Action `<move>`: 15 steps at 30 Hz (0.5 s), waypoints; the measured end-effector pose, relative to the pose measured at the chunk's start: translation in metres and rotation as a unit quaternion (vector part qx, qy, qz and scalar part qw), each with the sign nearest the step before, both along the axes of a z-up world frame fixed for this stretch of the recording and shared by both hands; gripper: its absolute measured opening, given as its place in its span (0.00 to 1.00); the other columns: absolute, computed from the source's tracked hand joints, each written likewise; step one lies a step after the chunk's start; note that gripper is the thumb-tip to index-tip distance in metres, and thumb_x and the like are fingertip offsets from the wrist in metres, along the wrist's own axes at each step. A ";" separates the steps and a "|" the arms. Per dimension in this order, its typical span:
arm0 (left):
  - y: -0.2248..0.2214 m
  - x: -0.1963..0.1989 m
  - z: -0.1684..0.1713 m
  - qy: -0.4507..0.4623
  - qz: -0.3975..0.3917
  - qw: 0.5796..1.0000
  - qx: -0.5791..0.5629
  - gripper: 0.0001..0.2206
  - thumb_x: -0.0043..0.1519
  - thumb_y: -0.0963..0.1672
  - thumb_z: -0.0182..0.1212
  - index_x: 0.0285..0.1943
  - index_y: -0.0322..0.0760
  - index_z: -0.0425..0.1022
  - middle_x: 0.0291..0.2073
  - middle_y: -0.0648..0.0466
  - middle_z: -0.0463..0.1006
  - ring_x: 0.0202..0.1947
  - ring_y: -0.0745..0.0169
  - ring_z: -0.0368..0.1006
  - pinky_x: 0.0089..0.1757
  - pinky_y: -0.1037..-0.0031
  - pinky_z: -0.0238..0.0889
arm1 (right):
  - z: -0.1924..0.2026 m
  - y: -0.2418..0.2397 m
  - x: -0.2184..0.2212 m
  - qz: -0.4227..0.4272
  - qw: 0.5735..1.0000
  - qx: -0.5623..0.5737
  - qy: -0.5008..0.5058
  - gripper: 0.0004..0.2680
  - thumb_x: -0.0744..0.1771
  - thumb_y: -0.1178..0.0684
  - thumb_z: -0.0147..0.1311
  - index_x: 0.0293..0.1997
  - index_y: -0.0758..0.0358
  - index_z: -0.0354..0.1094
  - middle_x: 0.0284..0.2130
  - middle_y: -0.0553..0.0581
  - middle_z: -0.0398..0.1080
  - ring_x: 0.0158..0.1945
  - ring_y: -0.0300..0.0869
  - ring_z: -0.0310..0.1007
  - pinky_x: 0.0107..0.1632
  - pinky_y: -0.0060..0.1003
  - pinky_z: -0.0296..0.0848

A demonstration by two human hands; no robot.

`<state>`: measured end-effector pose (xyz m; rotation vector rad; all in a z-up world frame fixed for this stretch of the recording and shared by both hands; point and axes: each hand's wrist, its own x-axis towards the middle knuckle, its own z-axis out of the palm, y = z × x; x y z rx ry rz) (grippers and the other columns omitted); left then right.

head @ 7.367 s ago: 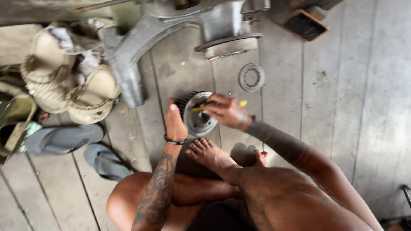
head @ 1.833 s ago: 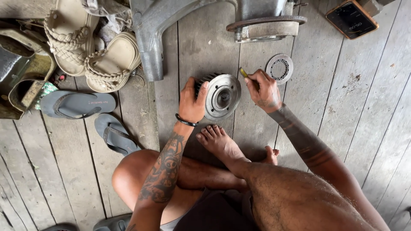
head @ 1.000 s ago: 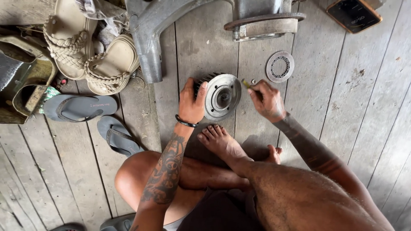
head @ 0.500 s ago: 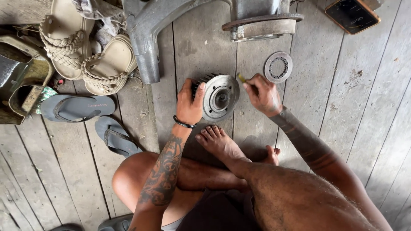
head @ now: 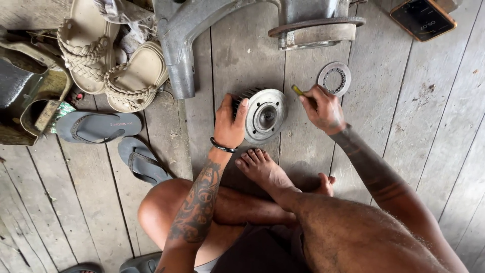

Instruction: Cleaning and marking a motorcycle clutch component while sitting on a wooden floor.

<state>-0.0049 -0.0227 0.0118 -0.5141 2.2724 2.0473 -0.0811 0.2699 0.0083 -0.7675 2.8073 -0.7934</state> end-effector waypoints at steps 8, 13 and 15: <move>-0.001 -0.002 -0.002 0.002 -0.006 1.000 -0.003 0.20 0.70 0.54 0.51 0.42 0.31 0.69 0.31 0.34 0.72 0.41 0.29 0.75 0.42 0.54 0.68 | 0.010 0.001 0.025 -0.035 0.999 -0.019 -0.025 0.04 0.70 0.56 0.59 0.41 0.65 0.71 0.27 0.64 0.70 0.30 0.62 0.76 0.27 0.48 0.72; -0.002 0.000 -0.009 0.001 -0.001 0.999 -0.036 0.22 0.70 0.56 0.48 0.42 0.33 0.70 0.34 0.33 0.74 0.43 0.26 0.74 0.42 0.50 0.69 | 0.021 -0.015 0.047 -0.034 0.997 -0.044 -0.045 0.04 0.69 0.56 0.62 0.41 0.64 0.73 0.28 0.60 0.72 0.31 0.58 0.76 0.30 0.42 0.73; -0.006 -0.001 -0.013 -0.009 -0.024 0.998 -0.052 0.22 0.69 0.56 0.48 0.42 0.34 0.70 0.36 0.34 0.76 0.44 0.26 0.75 0.44 0.46 0.69 | 0.010 -0.007 0.041 -0.042 0.998 -0.037 -0.002 0.04 0.70 0.58 0.61 0.41 0.67 0.72 0.27 0.67 0.70 0.34 0.66 0.74 0.31 0.51 0.70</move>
